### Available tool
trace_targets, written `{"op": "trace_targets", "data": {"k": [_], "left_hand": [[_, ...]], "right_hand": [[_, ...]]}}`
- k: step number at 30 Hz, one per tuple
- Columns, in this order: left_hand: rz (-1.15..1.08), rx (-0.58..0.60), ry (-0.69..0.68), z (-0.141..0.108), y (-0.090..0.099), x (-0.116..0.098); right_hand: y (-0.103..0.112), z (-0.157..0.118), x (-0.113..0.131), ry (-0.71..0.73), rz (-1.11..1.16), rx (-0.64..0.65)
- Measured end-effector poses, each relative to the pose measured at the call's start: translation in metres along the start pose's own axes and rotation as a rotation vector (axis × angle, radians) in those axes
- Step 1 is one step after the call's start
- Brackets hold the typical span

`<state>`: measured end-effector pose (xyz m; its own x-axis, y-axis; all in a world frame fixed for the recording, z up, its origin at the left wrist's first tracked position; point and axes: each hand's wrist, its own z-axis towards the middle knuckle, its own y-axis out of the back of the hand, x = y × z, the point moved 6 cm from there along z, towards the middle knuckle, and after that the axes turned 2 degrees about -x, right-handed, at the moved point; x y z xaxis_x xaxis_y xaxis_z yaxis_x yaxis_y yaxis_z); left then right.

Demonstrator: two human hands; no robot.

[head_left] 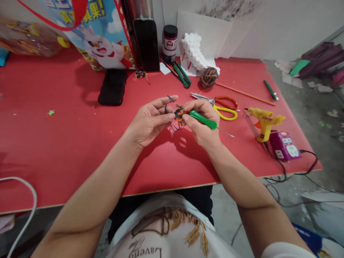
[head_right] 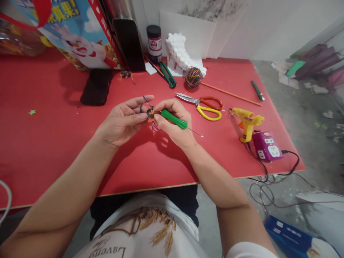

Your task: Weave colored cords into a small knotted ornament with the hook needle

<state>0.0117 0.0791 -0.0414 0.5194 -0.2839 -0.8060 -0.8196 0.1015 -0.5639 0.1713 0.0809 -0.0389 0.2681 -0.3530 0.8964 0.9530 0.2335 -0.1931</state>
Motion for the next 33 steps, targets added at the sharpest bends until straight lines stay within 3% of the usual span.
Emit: {"op": "trace_targets", "data": {"k": [13,22,28,33], "left_hand": [[0.030,-0.024,-0.063,0.0027,0.0021,-0.0010],[0.069,-0.021,-0.059,0.0018,0.0005,-0.0006],[0.124,-0.027,-0.045,0.0001,0.0029,-0.0018],[0.167,-0.006,-0.109,0.0006,0.0048,-0.0039]], "right_hand": [[-0.0027,0.0006,0.0054,-0.016,-0.102,0.017],[-0.0007,0.0008,0.0025,-0.016,-0.032,0.009],[-0.0040,0.0000,0.0058,-0.034,-0.157,0.032],[-0.0059,-0.0014,0.0055,-0.026,-0.228,0.037]]}}
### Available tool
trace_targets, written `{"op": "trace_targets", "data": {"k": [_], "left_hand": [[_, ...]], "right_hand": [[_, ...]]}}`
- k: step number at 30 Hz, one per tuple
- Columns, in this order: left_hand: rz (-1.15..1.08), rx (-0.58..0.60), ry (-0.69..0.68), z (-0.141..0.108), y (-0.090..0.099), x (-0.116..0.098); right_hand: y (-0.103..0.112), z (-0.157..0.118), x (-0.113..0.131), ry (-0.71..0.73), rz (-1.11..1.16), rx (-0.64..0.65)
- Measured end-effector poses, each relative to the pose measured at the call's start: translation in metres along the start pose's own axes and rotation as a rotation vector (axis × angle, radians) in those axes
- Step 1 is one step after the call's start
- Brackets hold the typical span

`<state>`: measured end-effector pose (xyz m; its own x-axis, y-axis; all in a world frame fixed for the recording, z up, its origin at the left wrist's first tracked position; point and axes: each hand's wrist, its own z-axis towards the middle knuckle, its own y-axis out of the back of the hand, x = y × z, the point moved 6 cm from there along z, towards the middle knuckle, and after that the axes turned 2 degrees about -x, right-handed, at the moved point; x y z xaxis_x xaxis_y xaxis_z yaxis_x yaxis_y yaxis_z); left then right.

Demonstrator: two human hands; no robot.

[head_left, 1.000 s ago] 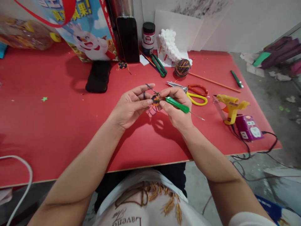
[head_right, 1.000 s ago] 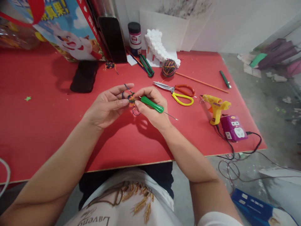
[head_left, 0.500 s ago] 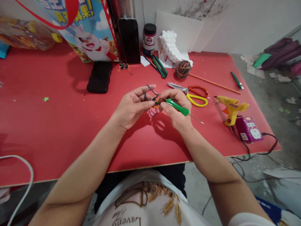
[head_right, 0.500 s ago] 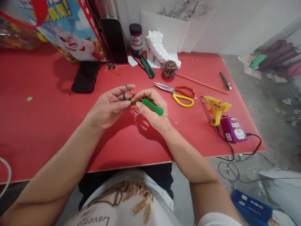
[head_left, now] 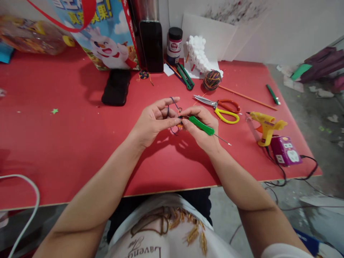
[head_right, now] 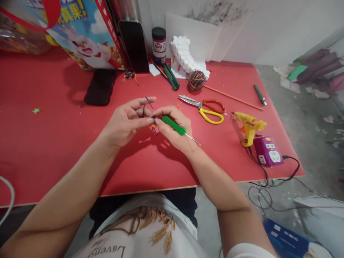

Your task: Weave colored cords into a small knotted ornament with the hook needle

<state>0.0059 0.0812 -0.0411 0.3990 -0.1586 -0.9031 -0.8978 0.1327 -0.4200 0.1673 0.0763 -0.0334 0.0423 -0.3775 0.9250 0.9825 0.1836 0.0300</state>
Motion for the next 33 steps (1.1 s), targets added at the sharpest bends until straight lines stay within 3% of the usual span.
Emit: {"op": "trace_targets", "data": {"k": [6,12,19,30,33], "left_hand": [[-0.011,-0.047,-0.025,0.000,0.000,0.001],[0.013,-0.013,-0.090,0.001,0.003,0.002],[-0.014,0.015,0.059,0.001,0.000,0.011],[-0.058,0.062,0.151,0.000,-0.002,0.024],[-0.059,0.012,0.157,0.002,-0.001,0.028]], "right_hand": [[0.006,-0.001,-0.001,0.007,-0.072,-0.112],[0.007,-0.001,0.002,0.020,-0.082,-0.153],[0.010,-0.001,-0.003,0.021,-0.079,-0.171],[0.011,0.001,-0.004,0.032,-0.082,-0.190],[0.010,0.002,-0.008,0.025,-0.115,-0.202]]}}
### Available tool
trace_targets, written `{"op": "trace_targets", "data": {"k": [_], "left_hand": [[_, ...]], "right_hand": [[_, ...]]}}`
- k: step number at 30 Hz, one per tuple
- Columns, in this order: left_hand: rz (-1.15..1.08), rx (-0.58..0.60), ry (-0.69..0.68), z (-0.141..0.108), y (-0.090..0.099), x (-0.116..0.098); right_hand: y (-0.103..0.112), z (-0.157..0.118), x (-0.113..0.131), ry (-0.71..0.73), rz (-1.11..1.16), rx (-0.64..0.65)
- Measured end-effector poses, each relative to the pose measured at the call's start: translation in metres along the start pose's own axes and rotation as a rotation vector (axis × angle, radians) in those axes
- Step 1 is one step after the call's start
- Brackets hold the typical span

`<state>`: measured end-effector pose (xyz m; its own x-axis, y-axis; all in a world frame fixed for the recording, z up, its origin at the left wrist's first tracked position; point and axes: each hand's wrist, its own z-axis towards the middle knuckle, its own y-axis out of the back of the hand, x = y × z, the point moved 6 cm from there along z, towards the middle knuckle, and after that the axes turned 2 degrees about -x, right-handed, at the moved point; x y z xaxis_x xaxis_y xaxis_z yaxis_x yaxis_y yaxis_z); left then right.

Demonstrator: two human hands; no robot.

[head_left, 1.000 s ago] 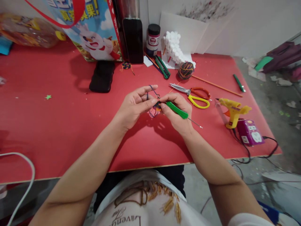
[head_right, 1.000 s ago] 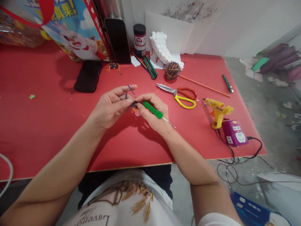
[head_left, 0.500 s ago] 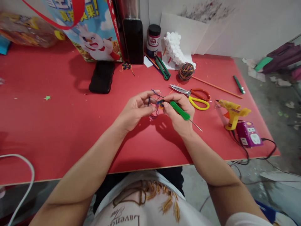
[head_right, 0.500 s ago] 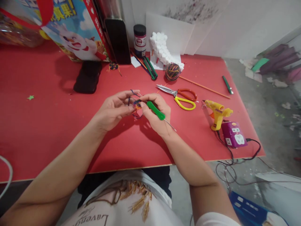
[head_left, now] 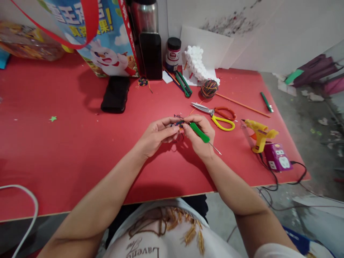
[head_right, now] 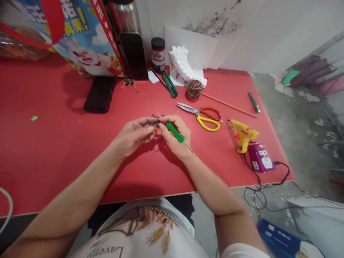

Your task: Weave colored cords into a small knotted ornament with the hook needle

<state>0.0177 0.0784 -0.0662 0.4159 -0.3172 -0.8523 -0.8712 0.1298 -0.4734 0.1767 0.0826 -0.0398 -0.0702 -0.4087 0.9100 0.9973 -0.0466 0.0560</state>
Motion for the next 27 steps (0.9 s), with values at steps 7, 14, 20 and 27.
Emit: {"op": "trace_targets", "data": {"k": [7,14,20,27], "left_hand": [[0.047,-0.136,0.000,0.004,0.003,0.000],[0.050,-0.115,0.076,0.003,0.005,0.007],[0.054,-0.147,0.082,0.003,0.005,0.004],[0.345,-0.291,-0.124,0.009,0.027,-0.006]], "right_hand": [[-0.006,-0.003,-0.007,0.016,-0.038,0.064],[0.000,0.002,-0.015,0.021,-0.084,0.009],[0.008,0.005,-0.021,-0.092,0.006,-0.008],[-0.007,-0.001,-0.013,-0.265,0.198,0.165]]}}
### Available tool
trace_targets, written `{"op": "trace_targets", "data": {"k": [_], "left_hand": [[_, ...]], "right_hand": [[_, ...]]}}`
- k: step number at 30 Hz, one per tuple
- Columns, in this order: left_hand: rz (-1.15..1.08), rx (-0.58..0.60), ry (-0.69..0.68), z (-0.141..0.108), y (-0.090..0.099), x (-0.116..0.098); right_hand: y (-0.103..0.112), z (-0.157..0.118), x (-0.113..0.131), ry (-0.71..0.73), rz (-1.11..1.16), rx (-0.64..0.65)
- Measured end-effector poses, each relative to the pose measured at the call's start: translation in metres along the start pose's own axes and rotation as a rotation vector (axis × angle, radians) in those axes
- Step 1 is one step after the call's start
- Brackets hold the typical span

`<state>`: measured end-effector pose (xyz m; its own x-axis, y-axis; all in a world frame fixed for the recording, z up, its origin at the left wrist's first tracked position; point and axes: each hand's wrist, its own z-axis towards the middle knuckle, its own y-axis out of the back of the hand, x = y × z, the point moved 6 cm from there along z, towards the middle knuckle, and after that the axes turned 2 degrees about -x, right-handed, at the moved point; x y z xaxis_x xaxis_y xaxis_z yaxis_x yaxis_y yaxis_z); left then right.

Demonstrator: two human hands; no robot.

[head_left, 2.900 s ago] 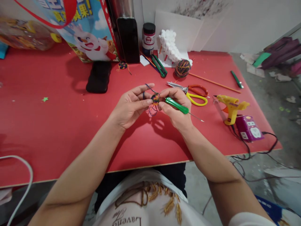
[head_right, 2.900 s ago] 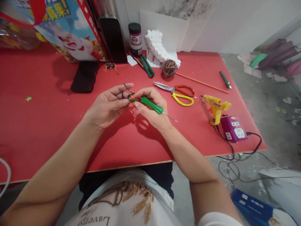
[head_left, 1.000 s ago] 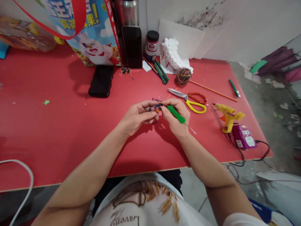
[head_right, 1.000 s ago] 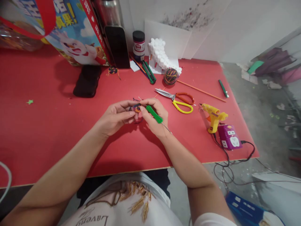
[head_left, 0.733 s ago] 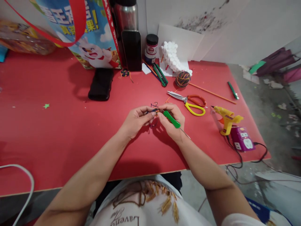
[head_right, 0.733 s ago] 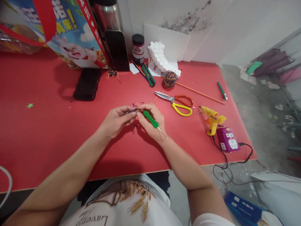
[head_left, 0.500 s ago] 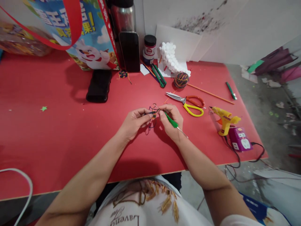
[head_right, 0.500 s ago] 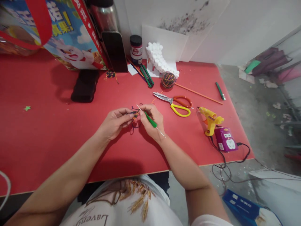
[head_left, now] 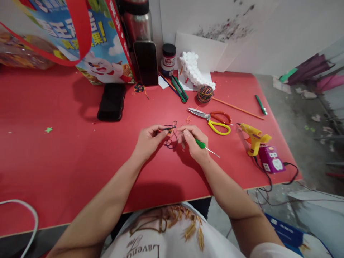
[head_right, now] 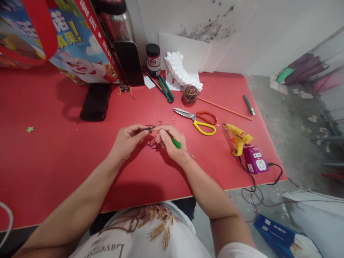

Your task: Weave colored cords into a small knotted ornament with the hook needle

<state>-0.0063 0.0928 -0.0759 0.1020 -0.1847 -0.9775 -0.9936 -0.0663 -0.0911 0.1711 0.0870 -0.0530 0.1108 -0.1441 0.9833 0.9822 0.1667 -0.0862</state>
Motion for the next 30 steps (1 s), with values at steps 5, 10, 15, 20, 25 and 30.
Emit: {"op": "trace_targets", "data": {"k": [5,10,15,20,25,30], "left_hand": [[0.205,-0.092,-0.178,0.006,0.013,0.000],[0.217,-0.108,-0.189,0.006,0.014,-0.004],[0.068,-0.045,-0.080,0.003,0.003,0.001],[-0.163,-0.121,0.087,0.008,0.009,0.010],[-0.256,-0.134,0.149,0.011,0.017,0.006],[-0.257,-0.068,0.165,0.004,0.007,0.002]], "right_hand": [[0.006,0.005,-0.009,-0.136,0.139,-0.002],[0.008,0.008,-0.018,-0.204,-0.119,0.065],[0.012,0.012,-0.012,0.038,-0.528,-0.022],[0.021,0.019,-0.011,0.086,-1.114,0.176],[0.019,0.013,0.000,0.094,-1.451,0.488],[0.010,0.018,0.027,0.028,-0.917,0.118]]}}
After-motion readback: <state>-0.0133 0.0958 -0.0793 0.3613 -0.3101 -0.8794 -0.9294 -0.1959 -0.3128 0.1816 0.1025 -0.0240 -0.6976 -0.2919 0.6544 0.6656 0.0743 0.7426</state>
